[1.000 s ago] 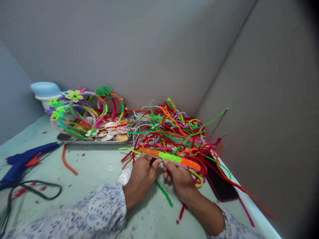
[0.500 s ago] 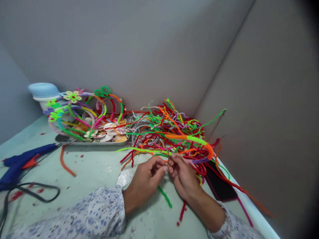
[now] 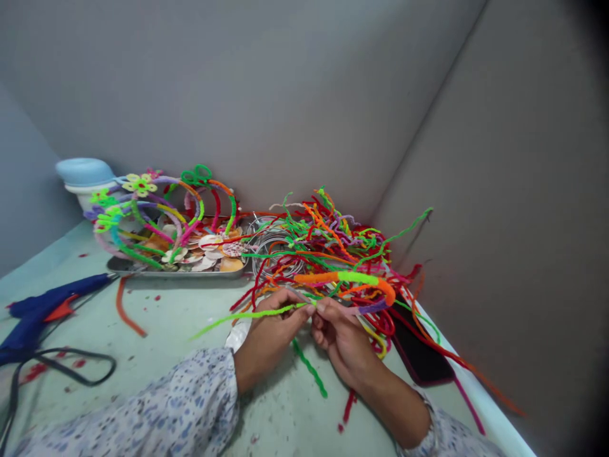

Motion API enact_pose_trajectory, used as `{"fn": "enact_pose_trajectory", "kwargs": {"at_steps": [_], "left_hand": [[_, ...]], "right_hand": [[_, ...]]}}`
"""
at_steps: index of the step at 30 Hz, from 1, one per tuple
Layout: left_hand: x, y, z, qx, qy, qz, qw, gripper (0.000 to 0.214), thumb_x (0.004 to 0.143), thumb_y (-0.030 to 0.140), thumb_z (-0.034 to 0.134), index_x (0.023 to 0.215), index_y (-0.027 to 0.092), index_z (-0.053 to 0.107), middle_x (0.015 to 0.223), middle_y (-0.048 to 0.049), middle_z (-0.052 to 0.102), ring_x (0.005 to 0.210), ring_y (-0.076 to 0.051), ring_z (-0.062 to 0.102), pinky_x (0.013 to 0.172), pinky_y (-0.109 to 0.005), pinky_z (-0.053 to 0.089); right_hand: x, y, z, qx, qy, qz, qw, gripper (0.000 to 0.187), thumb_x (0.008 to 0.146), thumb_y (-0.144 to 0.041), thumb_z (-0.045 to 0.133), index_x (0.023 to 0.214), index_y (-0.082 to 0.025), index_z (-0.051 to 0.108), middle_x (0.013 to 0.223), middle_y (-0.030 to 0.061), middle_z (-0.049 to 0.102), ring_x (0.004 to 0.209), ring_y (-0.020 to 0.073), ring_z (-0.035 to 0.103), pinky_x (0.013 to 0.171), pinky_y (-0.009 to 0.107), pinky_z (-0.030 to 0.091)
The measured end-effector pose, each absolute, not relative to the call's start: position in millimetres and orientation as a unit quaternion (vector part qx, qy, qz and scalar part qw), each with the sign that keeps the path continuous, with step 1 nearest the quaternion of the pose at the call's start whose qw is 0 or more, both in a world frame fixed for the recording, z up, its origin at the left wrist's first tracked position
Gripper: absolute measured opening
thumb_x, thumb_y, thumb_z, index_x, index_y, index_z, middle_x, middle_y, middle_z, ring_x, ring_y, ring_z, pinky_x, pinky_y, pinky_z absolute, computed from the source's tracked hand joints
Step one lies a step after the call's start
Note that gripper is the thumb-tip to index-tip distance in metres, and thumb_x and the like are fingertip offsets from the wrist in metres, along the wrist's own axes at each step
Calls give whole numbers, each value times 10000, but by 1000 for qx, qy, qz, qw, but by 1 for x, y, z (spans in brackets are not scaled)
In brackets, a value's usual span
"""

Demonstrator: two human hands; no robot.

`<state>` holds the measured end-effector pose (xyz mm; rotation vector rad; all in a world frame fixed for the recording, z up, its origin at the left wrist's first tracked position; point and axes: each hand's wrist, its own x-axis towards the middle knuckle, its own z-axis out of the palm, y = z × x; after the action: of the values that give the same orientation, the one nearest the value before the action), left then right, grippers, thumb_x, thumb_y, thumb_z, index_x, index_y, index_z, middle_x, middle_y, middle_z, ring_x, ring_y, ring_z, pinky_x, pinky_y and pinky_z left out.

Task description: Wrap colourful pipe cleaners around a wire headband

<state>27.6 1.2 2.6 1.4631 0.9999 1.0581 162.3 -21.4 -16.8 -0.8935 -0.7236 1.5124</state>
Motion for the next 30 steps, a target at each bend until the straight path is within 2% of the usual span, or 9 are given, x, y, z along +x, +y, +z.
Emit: {"fn": "enact_pose_trajectory", "kwargs": {"at_steps": [5,9,12,15,20,25,30], "left_hand": [[28,1,-1,635,445,431,461,181,802,334,547,796,163,605,754,-19,641,698,-149,575,624,-249,432],[27,2,3,683,448,420,396,134,808,249,512,779,161,608,780,-25,632,741,-154,572,681,-263,426],[27,1,8,707,442,410,369,156,794,188,488,684,165,595,753,-21,622,758,-155,570,724,-267,417],[26,-1,12,707,417,407,402,202,791,157,454,634,178,580,702,-10,619,740,-150,574,740,-261,415],[26,0,9,653,444,390,474,228,795,211,450,617,181,590,674,-22,631,718,-169,578,729,-277,424],[28,1,6,604,459,401,514,183,744,188,477,579,177,556,621,-4,595,643,-154,544,654,-262,403],[29,0,11,583,449,420,531,157,696,138,491,545,174,510,569,18,528,602,-131,491,602,-239,369]], "right_hand": [[159,-22,-14,-425,-330,622,568,129,752,-251,571,669,-158,538,540,-41,504,435,58,452,402,165,299],[157,-21,-14,-441,-344,614,557,98,735,-240,564,688,-155,549,530,-41,513,430,61,451,408,169,304],[157,-21,-15,-449,-351,609,552,130,750,-270,566,693,-154,548,524,-41,514,429,62,450,408,169,302],[157,-21,-14,-456,-360,597,554,136,750,-271,571,684,-157,538,519,-41,518,434,64,448,413,171,305],[155,-22,-13,-494,-388,568,531,153,747,-289,571,674,-159,540,517,-36,519,435,71,440,424,188,318],[156,-23,-13,-572,-424,510,482,224,756,-310,537,591,-159,542,490,-24,518,429,82,435,437,205,334],[156,-25,-9,-572,-475,463,483,185,765,-258,513,607,-167,547,477,-35,504,446,91,441,449,207,336]]}}
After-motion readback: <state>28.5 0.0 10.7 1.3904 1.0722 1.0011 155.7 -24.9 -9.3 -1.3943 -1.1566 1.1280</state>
